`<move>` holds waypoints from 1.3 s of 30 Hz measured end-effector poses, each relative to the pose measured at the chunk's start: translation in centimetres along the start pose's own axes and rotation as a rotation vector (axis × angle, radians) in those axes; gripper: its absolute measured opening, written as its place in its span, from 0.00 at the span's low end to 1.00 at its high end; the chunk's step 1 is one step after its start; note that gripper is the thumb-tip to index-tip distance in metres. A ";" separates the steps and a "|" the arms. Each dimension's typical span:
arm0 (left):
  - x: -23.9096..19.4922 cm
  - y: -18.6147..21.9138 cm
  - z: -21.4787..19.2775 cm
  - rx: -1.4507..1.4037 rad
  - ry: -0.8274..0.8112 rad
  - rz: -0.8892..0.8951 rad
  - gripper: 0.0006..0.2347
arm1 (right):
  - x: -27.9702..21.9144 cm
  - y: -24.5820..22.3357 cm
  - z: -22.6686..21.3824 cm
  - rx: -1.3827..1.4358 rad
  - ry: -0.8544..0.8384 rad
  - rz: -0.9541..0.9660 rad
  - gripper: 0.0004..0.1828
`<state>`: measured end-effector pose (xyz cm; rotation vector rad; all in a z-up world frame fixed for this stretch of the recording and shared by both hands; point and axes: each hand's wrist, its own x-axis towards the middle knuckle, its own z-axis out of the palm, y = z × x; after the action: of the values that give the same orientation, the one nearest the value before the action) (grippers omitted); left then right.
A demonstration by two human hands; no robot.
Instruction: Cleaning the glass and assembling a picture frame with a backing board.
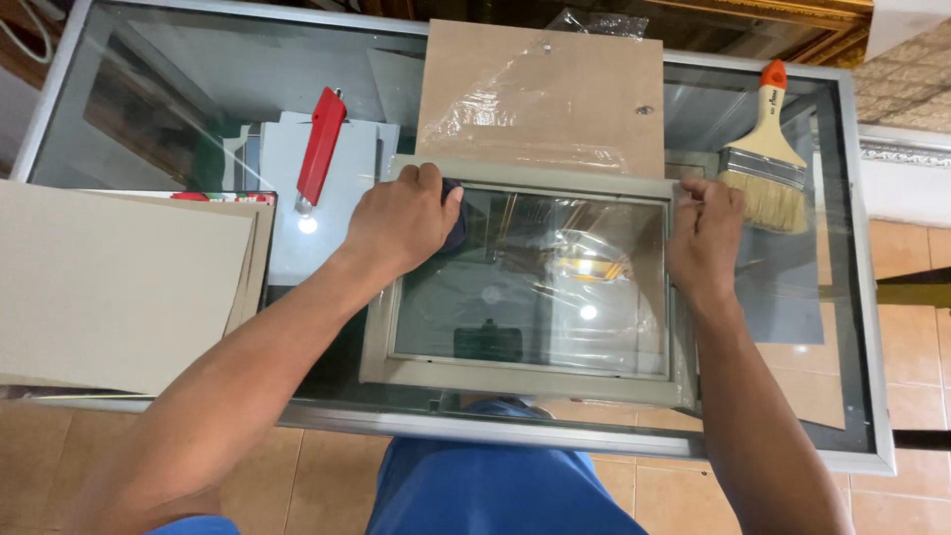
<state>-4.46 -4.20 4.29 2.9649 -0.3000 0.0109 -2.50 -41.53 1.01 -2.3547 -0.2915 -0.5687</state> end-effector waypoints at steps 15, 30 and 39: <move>7.2 20.5 3.9 -0.384 -0.005 0.207 0.16 | 0.3 4.9 -0.5 0.075 -0.101 0.003 0.26; -1.4 1.1 -4.3 -0.013 -0.285 -0.085 0.27 | -0.6 2.3 0.3 -0.085 0.016 0.015 0.24; 4.3 17.3 0.3 -0.326 -0.262 0.202 0.25 | -0.6 3.4 0.5 -0.096 0.020 0.006 0.23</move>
<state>-3.71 -21.84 6.86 2.5993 -0.5733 -0.3679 -1.68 -43.76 -1.56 -2.4398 -0.2537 -0.6156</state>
